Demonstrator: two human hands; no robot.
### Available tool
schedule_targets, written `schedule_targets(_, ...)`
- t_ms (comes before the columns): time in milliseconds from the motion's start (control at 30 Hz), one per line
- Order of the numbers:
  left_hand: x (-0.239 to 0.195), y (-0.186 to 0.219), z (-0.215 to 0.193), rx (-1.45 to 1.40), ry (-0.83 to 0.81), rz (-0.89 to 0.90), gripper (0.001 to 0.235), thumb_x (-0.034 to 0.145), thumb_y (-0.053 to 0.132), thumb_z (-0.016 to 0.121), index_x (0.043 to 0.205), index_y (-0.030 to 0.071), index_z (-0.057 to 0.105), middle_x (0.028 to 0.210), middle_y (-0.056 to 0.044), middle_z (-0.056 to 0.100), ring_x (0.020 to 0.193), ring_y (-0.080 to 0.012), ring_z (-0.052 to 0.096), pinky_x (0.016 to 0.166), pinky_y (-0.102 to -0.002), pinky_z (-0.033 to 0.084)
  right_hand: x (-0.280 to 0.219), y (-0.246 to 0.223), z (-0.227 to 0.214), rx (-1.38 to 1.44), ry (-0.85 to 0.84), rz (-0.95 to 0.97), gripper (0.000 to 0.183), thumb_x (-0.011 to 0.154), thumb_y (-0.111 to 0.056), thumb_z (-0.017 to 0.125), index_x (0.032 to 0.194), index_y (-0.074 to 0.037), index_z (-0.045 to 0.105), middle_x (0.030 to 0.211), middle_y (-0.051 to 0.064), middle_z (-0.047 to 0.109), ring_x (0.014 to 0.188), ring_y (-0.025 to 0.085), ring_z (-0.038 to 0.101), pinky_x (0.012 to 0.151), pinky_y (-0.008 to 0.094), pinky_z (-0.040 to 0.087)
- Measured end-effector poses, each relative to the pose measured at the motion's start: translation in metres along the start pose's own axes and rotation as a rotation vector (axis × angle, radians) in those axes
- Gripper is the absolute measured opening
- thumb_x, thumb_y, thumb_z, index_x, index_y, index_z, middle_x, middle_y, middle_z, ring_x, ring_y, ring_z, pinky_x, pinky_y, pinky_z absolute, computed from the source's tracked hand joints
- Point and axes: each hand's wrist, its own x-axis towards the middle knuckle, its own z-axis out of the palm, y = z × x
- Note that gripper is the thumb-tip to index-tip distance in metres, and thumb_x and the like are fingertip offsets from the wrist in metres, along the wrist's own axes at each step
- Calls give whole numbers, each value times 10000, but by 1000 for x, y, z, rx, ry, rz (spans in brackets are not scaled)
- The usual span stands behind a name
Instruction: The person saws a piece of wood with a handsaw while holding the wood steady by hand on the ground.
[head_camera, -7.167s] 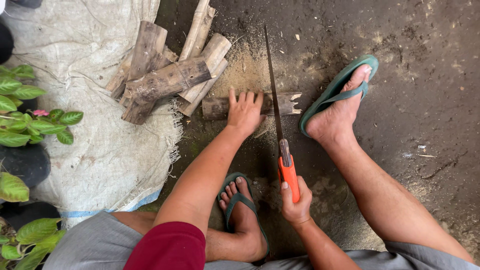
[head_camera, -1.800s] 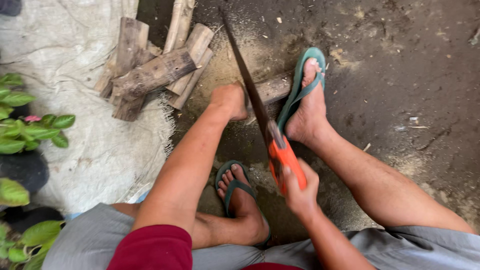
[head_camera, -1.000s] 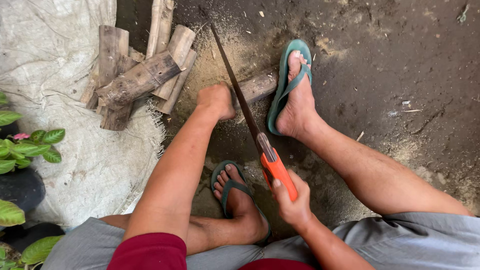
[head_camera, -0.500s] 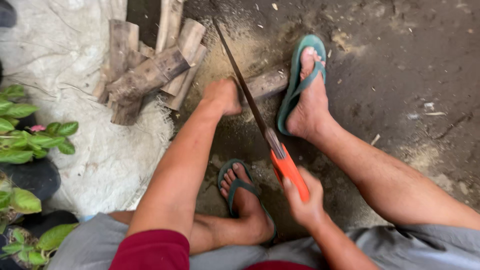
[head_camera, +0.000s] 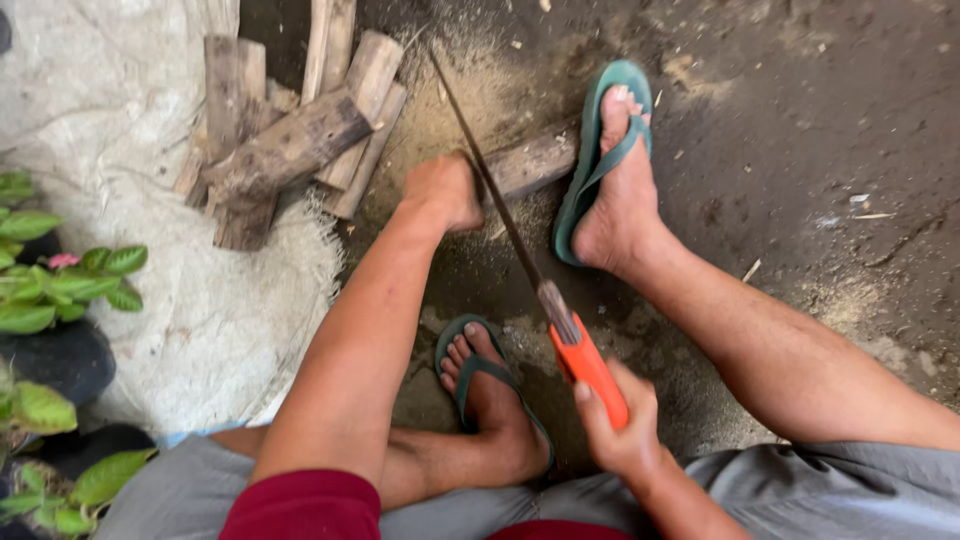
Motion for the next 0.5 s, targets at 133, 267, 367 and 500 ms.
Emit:
schedule_targets(133,-4,0,-10,35,38,2,557,791,282,821,1241,14,633,1091,-158,739,980,-294,722,862,-393,609,47,12,20,49,-1,17,177,971,-162,621,872,-19,660,640,34,583,563,101,526,535,287,461)
schedule_targets(267,-5,0,0,50,31,37,448,771,298,838,1116,39,717,1128,-159,716,1015,-287,703,937,-404,561,25,11,6,25,1,-89,158,958,-159,604,926,-17,666,689,43,577,615,98,537,565,286,470)
schedule_targets(367,5,-2,-2,42,-11,3,380,785,276,810,1089,57,748,1119,-144,736,1007,-273,718,962,-405,553,3,10,-10,44,-13,-40,173,924,-178,597,939,-27,682,638,18,589,558,89,549,524,276,463)
schedule_targets(500,0,-5,-7,23,64,20,557,770,280,821,1222,0,655,1112,-176,730,980,-299,723,908,-400,591,41,29,19,85,18,60,265,1016,-210,630,825,-29,599,653,11,520,601,88,468,535,276,420)
